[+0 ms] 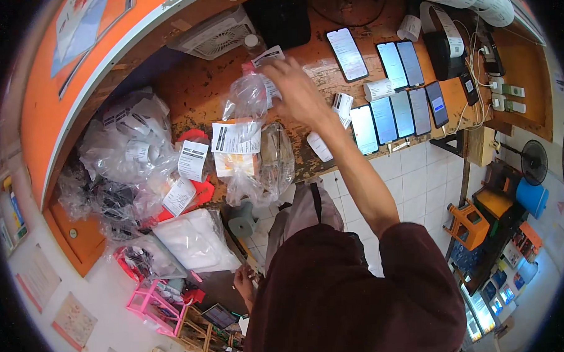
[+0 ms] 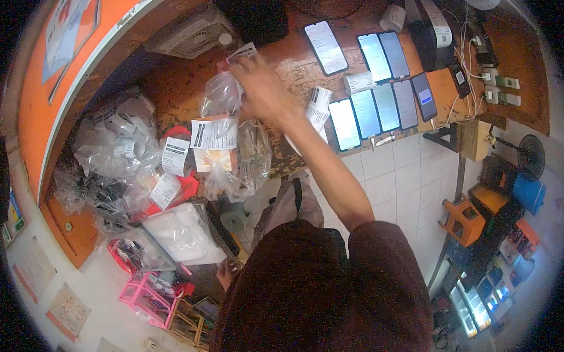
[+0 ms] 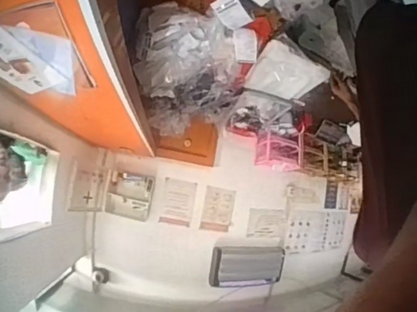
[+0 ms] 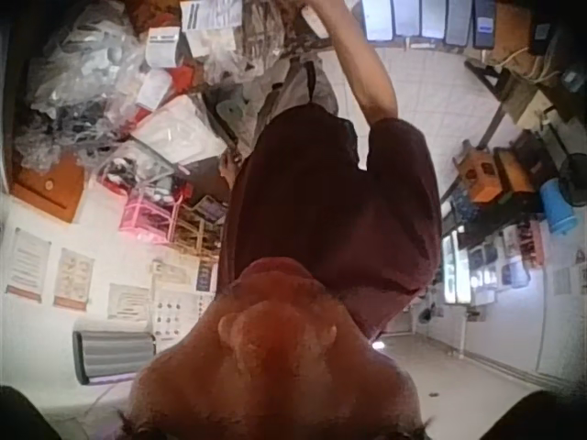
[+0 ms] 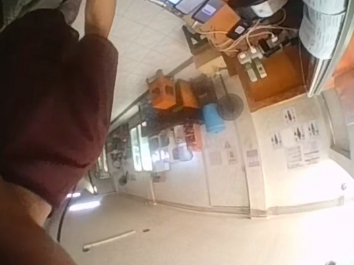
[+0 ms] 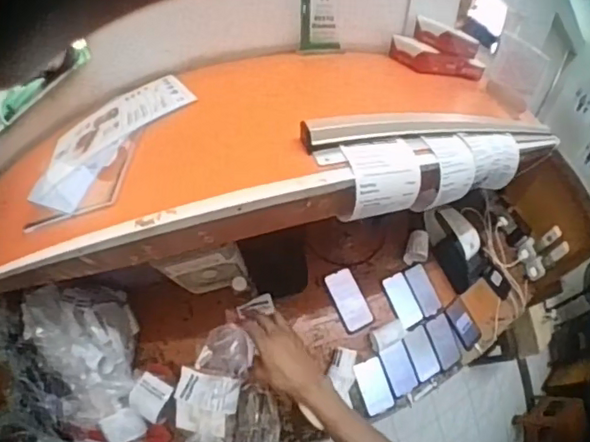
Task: The person manages food orders by interacting with a tablet screen, writing on order slips with a pen, and checking packaged food boxes against the receipts on a kitchen counter.
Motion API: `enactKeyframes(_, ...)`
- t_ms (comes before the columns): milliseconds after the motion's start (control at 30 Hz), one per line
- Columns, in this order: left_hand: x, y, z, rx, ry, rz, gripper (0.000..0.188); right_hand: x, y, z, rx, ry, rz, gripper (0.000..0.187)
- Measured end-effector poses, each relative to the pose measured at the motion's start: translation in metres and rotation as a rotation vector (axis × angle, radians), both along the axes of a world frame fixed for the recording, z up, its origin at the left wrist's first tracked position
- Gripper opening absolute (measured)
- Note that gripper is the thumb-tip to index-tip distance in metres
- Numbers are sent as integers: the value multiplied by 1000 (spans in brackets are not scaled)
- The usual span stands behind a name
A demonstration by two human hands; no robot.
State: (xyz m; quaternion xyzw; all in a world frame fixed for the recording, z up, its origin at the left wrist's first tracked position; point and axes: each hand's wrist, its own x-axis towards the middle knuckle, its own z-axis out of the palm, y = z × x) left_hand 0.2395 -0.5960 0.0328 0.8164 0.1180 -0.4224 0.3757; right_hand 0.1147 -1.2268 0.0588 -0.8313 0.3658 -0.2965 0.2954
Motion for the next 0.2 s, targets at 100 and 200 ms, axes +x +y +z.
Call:
enactKeyframes(100, -26, 1, 15, 44, 45, -25, 20, -6, -37, -39, 129, 110, 7, 54)
enactKeyframes(200, -54, 57, -3, -51, 45, 182, 26, -26, -52, -43, 426, -111, -151, 55)
